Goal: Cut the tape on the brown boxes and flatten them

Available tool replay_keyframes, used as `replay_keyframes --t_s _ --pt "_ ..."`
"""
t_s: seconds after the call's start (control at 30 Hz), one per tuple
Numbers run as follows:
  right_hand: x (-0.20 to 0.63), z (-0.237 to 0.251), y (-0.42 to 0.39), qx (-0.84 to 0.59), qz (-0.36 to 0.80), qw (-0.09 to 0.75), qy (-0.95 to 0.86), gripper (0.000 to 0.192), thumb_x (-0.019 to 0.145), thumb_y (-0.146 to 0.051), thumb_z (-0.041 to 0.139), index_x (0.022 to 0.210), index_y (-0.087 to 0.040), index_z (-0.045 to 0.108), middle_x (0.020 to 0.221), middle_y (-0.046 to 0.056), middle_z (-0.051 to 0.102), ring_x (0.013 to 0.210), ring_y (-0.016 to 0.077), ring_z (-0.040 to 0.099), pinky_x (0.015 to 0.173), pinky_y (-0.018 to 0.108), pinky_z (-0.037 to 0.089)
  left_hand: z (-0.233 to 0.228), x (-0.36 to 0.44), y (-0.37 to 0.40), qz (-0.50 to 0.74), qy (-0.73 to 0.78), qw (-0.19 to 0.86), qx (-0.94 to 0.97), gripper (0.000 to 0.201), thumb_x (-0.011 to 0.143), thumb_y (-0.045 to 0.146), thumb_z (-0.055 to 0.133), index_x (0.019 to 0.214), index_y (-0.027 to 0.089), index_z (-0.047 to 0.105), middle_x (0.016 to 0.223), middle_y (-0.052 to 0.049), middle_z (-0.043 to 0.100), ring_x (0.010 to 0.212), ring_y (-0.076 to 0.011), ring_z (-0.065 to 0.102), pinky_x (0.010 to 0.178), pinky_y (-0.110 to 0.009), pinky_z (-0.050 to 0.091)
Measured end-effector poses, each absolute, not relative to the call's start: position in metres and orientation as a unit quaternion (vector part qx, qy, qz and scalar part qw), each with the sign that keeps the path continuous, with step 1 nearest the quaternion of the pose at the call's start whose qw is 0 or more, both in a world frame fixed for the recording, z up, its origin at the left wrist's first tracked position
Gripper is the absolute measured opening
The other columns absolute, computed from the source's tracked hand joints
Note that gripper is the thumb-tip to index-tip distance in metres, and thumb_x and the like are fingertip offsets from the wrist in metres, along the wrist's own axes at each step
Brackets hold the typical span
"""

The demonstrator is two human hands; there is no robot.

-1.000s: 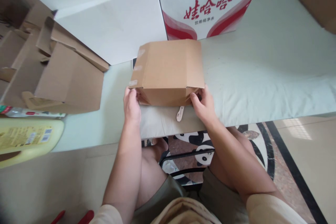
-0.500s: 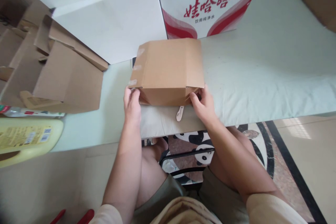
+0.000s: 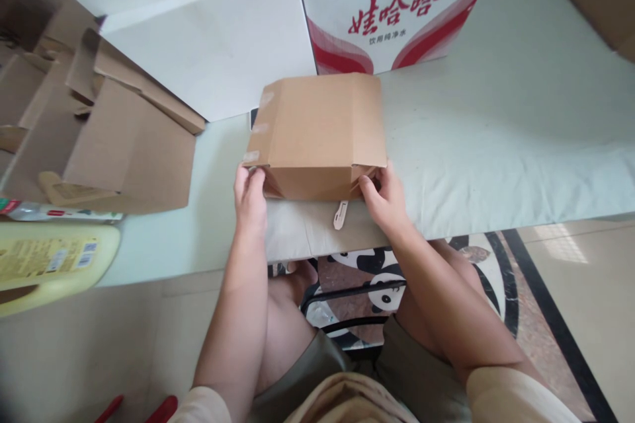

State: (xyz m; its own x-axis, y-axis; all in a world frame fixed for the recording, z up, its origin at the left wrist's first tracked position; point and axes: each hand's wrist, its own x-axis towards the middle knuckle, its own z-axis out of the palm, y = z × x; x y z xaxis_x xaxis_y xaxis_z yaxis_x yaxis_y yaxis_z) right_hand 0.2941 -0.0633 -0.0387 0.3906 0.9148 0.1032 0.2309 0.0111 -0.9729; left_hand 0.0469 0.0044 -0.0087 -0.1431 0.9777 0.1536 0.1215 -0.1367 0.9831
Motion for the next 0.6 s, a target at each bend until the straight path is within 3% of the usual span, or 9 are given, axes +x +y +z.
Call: replay_keyframes --t_s 0.13,0.37,0.6 --pt "0.2921 -0.0346 -0.0633 -0.632 0.32 0.556 -0.434 0.016 0.085 -0.038 0.062 0.093 -0.027 0.054 0.083 0.002 0.064 0.085 0.0262 0.064 0.081 0.044 0.052 -0.0091 0.0464 0.0044 0.541 0.528 0.392 0.525 0.044 0.09 0.063 0.069 0.111 0.025 0.067 0.112 -0.006 0.076 0.115 -0.0248 0.071 0.109 -0.04 0.054" --pt "0.2909 -0.032 -0.063 -0.626 0.333 0.556 -0.434 0.014 0.085 -0.037 0.062 0.093 -0.028 0.054 0.081 0.002 0.062 0.084 0.0268 0.064 0.081 0.044 0.052 -0.0102 0.0458 0.004 0.533 0.517 0.401 0.537 0.046 0.092 0.061 0.067 0.122 0.026 0.066 0.128 -0.007 0.074 0.129 -0.0262 0.067 0.114 -0.04 0.051" --pt "0.2928 -0.0362 -0.0636 -0.621 0.327 0.549 -0.453 0.016 0.088 -0.039 0.06 0.097 -0.026 0.056 0.083 0.002 0.063 0.08 0.0251 0.063 0.08 0.044 0.054 -0.012 0.0463 0.0051 0.54 0.522 0.407 0.52 0.05 0.089 0.059 0.071 0.125 0.026 0.067 0.123 -0.008 0.076 0.12 -0.0252 0.071 0.108 -0.039 0.055"
